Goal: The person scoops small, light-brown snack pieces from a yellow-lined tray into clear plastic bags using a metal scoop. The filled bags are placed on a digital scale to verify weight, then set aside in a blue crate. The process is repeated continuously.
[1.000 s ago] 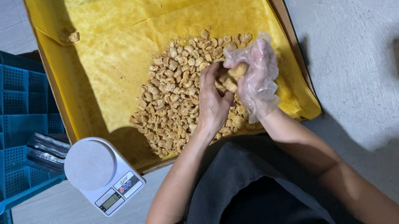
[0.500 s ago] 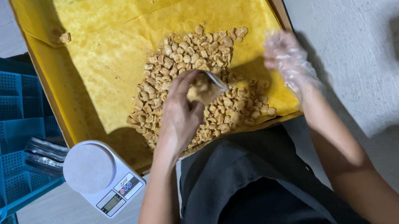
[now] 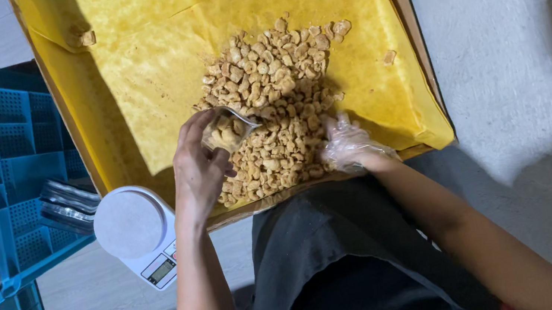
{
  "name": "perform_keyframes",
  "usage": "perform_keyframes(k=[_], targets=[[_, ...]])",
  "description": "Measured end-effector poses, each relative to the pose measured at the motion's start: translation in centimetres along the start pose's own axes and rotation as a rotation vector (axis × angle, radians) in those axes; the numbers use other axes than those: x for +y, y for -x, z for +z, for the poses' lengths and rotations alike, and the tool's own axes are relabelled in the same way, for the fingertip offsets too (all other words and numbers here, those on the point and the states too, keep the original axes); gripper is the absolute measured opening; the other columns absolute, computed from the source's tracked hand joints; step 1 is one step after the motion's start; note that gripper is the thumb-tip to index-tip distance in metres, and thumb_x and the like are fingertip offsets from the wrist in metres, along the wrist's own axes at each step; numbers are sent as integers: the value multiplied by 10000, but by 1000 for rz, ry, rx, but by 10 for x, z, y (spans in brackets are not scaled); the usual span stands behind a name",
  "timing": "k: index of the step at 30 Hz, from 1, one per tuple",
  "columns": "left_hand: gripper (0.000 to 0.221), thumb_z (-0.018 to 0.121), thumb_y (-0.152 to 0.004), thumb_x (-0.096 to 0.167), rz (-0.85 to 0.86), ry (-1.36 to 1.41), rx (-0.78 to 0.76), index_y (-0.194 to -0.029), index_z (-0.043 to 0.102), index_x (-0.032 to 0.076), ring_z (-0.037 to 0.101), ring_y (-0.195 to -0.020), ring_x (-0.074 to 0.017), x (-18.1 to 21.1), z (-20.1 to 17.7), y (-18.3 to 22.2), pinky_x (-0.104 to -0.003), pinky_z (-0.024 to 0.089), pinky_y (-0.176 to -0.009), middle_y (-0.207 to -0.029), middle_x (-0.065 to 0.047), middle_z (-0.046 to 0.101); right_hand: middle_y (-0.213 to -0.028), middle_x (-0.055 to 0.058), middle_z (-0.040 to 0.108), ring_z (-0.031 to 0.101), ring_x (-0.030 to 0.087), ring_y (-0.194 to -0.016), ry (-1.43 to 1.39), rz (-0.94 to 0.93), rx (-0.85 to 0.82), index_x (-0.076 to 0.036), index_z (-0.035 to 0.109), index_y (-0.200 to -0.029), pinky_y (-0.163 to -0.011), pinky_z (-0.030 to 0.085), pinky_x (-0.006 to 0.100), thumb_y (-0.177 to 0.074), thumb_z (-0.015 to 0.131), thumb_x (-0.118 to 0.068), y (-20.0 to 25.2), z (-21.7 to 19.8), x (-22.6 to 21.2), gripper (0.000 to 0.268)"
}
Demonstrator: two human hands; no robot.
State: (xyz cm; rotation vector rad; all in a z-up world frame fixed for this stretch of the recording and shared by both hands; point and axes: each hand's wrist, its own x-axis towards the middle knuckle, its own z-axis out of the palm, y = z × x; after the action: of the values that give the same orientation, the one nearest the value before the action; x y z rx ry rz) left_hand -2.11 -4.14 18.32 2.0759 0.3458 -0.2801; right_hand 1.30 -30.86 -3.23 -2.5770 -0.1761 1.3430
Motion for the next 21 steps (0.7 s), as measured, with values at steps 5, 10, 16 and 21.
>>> perform_keyframes(k=[5,10,16,21], targets=[[627,525,-802,-117,17,4,-13,-1417,510,7,733,-735,-176,-14,2,2,-267,669,-594,-1527,-181,420,-1436,286,381,542,463,-1225,-44,56,97,-103,388,-1455,-1021,504,526,-869,722,-296,-7,13,1,702],[637,526,-816,-118,-8,36,-56,-1438,468,9,730,-708,-197,-21,9,-2,-265,661,-601,-1546,-171,405,-1371,245,460,582,402,-1182,-20,70,106,-77,529,-1326,-979,543,480,-808,759,-199,-25,33,10,580],[692,531,-812,-140,60,155,-146,-1475,408,14,683,-718,-160,-14,21,-12,-256,651,-550,-1564,-180,346,-1261,171,570,660,223,-924,-877,-902,81,-70,623,-1214,-754,613,324,-864,740,-147,-31,19,50,376],[679,539,-825,-128,43,161,-231,-1475,423,31,643,-650,-169,-6,43,-26,-260,619,-516,-1564,-169,335,-1065,151,647,667,196,-832,-1925,-932,-221,-48,640,-1268,-621,602,281,-1014,716,-109,13,-53,23,273]])
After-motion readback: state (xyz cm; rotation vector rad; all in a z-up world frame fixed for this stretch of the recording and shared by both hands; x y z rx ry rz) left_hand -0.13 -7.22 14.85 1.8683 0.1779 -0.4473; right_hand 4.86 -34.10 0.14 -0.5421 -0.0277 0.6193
